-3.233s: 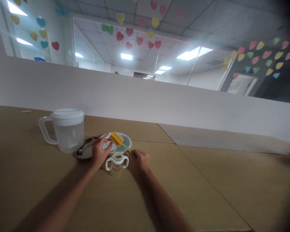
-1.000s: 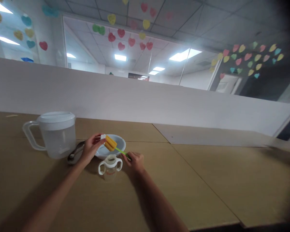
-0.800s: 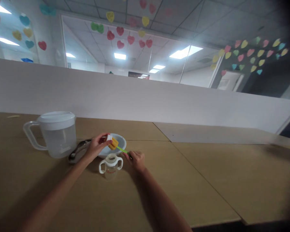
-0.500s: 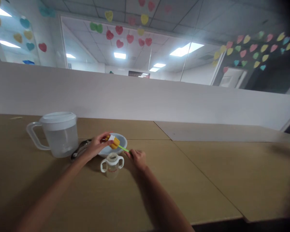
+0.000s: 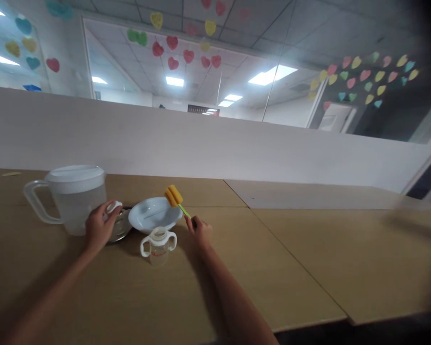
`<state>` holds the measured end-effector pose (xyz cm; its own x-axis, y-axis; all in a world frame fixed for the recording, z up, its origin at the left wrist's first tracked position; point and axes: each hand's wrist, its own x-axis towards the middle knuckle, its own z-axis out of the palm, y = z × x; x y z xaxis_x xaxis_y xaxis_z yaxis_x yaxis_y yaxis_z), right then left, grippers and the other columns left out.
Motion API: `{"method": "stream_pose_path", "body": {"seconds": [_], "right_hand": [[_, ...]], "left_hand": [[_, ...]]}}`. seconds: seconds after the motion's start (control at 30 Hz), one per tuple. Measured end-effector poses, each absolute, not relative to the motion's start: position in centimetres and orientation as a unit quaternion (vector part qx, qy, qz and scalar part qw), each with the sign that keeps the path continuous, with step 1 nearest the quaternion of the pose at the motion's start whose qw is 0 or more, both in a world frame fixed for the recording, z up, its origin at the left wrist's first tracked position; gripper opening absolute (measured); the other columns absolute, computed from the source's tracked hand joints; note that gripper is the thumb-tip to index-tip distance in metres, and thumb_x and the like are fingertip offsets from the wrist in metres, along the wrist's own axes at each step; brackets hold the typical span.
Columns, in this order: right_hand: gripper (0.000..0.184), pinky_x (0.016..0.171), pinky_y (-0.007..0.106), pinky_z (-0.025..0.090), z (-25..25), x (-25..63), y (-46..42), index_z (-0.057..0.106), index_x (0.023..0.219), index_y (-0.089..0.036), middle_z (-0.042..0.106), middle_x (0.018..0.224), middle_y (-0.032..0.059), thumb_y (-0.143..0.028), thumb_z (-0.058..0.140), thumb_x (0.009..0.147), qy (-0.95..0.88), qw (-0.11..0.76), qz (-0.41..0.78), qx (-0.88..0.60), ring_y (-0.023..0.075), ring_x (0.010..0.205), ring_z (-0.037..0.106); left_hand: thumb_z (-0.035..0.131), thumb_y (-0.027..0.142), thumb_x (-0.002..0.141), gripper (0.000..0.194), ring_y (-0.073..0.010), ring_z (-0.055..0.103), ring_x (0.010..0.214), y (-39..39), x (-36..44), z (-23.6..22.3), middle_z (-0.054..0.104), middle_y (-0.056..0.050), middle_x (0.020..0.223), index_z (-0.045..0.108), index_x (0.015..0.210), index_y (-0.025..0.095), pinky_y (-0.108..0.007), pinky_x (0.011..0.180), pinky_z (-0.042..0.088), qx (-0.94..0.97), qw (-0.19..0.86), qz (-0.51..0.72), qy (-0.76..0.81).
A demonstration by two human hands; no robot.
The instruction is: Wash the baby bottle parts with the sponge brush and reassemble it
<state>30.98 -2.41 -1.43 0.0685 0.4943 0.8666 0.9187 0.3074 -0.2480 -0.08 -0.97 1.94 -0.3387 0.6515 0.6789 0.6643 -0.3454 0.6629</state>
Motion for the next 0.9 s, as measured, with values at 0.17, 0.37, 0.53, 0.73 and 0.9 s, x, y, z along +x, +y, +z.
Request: {"method": "stream_pose_path", "body": {"seconds": [0.17, 0.37, 0.53, 0.73, 0.9], "right_hand": [[0.067, 0.044, 0.024, 0.019, -1.6, 30.8, -2.3, 0.057, 0.052, -0.018, 0.052, 0.043, 0.0005, -0.060, 0.027, 0.096, -0.640, 0.488, -0.223, -0.549, 0.0075, 0.037, 0.039], [0.063, 0.046, 0.023, 0.020, -1.7, 30.9, -2.3, 0.061, 0.057, -0.018, 0.056, 0.048, 0.0020, -0.056, 0.028, 0.095, -0.658, 0.448, -0.203, -0.571, 0.0082, 0.040, 0.042], [0.060, 0.047, 0.023, 0.021, -1.5, 31.0, -2.5, 0.062, 0.059, -0.017, 0.057, 0.050, 0.0023, -0.055, 0.031, 0.095, -0.667, 0.436, -0.200, -0.570, 0.0080, 0.041, 0.042], [0.064, 0.046, 0.023, 0.020, -1.5, 30.9, -2.4, 0.061, 0.057, -0.017, 0.058, 0.049, 0.0033, -0.056, 0.028, 0.096, -0.670, 0.444, -0.218, -0.554, 0.0083, 0.039, 0.043], [0.064, 0.045, 0.023, 0.021, -1.4, 30.9, -2.4, 0.060, 0.055, -0.017, 0.058, 0.048, 0.0031, -0.055, 0.029, 0.096, -0.681, 0.448, -0.233, -0.531, 0.0079, 0.038, 0.043]], "left_hand": [[0.054, 0.041, 0.075, 0.034, -0.0293, 0.064, 0.098, -0.4, -1.3, -1.4, 0.070, -0.012, 0.104, 0.066, 0.099, 0.019, -0.042, 0.090, 0.049, -0.629, -0.002, -0.531, -0.568], [0.057, 0.034, 0.073, 0.040, -0.0264, 0.066, 0.100, 0.2, -1.1, -2.3, 0.069, -0.010, 0.112, 0.062, 0.111, 0.020, -0.037, 0.087, 0.051, -0.629, -0.036, -0.512, -0.584], [0.056, 0.030, 0.075, 0.035, -0.0263, 0.067, 0.096, 0.3, -1.4, -2.8, 0.071, -0.009, 0.106, 0.062, 0.107, 0.018, -0.038, 0.084, 0.052, -0.662, -0.005, -0.473, -0.581], [0.058, 0.029, 0.073, 0.024, -0.0252, 0.068, 0.091, 0.7, -1.9, -3.5, 0.072, -0.008, 0.100, 0.063, 0.095, 0.020, -0.036, 0.080, 0.054, -0.696, 0.015, -0.438, -0.568], [0.057, 0.026, 0.074, 0.021, -0.0252, 0.067, 0.096, 0.9, -2.1, -3.5, 0.070, -0.010, 0.104, 0.063, 0.092, 0.020, -0.036, 0.084, 0.053, -0.702, 0.028, -0.449, -0.552]]}}
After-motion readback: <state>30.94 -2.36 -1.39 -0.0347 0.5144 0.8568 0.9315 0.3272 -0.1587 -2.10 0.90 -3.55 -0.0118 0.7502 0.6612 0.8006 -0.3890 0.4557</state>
